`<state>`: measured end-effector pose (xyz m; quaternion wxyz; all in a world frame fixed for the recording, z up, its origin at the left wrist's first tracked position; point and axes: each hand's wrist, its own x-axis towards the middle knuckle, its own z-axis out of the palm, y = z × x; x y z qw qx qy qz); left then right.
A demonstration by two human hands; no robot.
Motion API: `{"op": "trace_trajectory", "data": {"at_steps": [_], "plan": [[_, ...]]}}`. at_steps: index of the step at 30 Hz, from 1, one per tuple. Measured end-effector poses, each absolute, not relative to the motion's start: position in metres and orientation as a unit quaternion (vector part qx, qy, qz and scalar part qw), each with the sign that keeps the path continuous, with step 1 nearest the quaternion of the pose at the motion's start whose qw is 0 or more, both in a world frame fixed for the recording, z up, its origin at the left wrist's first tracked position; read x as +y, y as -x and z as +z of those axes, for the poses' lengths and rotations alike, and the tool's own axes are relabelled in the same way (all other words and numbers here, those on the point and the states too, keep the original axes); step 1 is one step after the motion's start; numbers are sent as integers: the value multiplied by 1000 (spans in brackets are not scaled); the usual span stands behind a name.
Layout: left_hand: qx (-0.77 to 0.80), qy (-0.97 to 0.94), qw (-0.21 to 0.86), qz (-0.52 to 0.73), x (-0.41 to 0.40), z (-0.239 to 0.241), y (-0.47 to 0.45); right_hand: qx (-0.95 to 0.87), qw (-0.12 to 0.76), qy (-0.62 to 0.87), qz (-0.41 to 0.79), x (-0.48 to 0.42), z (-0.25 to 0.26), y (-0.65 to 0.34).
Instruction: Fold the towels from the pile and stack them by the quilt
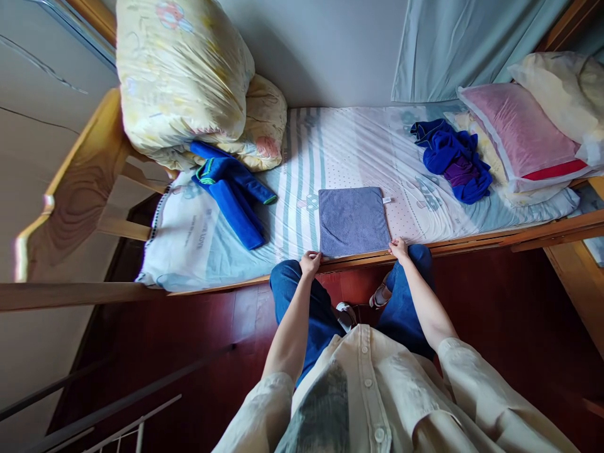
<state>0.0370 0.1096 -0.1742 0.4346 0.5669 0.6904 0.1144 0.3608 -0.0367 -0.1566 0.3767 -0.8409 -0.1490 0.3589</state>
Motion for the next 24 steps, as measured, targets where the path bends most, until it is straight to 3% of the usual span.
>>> {"op": "trace_trajectory", "data": {"at_steps": [11, 19, 24], "plan": [[657, -558, 483, 154, 112, -167, -35, -214, 412, 796, 387, -38, -156, -370], [611, -630, 433, 208, 128, -165, -38, -280, 374, 828, 310, -32, -158, -372], [579, -640, 418, 282, 134, -171, -42, -322, 404, 818, 254, -27, -157, -375]]}}
